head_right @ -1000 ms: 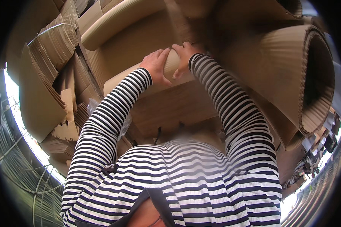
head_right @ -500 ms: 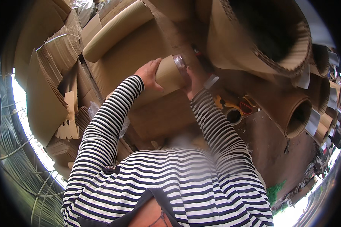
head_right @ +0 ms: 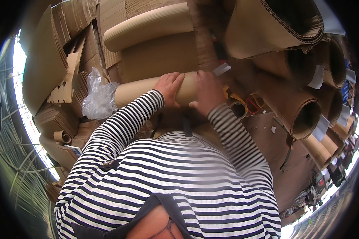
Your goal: The person rolls a flat cardboard sheet into a cylindrical tube and secures it with tape. They then place a potted plant inside the tube and continue to wrap and tape the cardboard around it to form a finished tube.
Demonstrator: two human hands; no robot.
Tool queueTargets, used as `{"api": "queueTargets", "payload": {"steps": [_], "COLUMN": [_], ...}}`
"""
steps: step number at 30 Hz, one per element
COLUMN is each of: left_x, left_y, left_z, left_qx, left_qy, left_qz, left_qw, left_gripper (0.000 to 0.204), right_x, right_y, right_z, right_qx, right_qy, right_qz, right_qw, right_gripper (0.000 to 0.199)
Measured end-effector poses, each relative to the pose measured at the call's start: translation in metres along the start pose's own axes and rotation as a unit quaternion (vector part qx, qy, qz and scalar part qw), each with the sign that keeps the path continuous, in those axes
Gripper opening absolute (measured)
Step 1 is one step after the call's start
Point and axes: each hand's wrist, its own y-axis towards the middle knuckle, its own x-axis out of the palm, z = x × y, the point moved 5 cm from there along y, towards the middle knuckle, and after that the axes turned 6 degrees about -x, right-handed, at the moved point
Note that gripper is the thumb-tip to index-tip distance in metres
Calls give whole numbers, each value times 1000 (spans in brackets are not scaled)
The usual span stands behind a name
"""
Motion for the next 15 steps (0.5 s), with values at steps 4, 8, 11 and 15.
{"api": "queueTargets", "payload": {"steps": [4,8,11,15], "left_x": [3,8,15,26], "left_y": [-2,-10,-16,-21], "left_z": [5,6,5,4], "left_qx": [3,-20,-23,-16], "left_qy": [11,16,23,35], "left_qz": [19,28,32,58], "left_qw": [1000,999,999,998], "left_gripper": [118,117,118,115], "right_x": [41,52,68,57], "right_y": [32,37,65,113], "right_z": [0,8,70,142], "right_qx": [-24,-54,-62,174], "right_qy": [-50,-17,75,-66], "right_qz": [-125,-116,-24,30], "right_qw": [991,992,995,982], "right_gripper": [118,104,79,50]}}
